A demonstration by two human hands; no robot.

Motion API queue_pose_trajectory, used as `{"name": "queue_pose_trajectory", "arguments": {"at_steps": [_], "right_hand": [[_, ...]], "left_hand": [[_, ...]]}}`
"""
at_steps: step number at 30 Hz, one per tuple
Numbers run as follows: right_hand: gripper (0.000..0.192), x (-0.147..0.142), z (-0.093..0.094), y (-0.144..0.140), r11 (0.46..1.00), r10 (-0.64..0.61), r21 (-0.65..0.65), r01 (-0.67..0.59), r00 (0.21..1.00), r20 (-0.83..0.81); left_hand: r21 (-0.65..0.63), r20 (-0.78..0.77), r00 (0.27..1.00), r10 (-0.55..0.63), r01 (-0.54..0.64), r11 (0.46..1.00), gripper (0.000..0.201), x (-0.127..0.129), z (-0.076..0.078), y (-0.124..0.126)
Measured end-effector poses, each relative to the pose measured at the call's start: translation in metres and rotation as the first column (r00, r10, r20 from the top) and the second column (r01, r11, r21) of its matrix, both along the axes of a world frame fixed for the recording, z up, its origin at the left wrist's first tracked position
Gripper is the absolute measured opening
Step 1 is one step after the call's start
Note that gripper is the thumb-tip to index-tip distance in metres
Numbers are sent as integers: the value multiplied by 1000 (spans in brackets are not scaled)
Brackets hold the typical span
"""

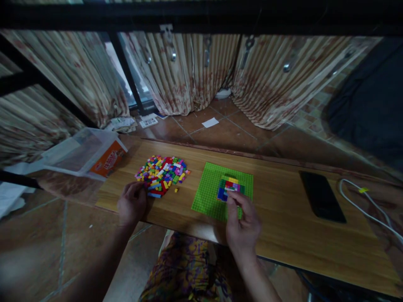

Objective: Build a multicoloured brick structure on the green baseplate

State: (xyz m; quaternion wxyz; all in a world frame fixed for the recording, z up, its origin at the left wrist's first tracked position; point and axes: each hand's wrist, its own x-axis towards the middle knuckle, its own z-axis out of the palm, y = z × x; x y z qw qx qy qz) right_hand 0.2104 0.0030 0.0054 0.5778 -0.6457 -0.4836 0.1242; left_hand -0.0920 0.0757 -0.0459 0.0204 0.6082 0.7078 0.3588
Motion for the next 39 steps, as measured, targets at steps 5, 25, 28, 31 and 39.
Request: {"name": "queue_pose_trajectory", "arguments": {"at_steps": [5, 25, 28, 31, 39], "right_hand": [[17, -43, -7, 10, 939, 344, -72, -337, 929, 139], [14, -103, -46, 69, 873, 487, -298, -386, 727, 485], [16, -104, -47, 69, 855, 517, -317, -410, 709, 479], [18, -103, -46, 63, 831, 556, -313, -460, 711, 430], [22, -79, -25, 21, 834, 524, -252, -491, 848, 82]], "left_hand": [[-10, 11, 1000, -2, 3, 1000, 22, 0, -1, -1], [-7, 58, 998, -24, 25, 1000, 21, 1, 0, -4], [-7, 57, 998, -24, 25, 1000, 21, 1, -1, -4], [-7, 58, 998, -23, 24, 1000, 21, 0, -2, -3], [7, 24, 1000, -15, 15, 1000, 21, -1, -2, -2]]}}
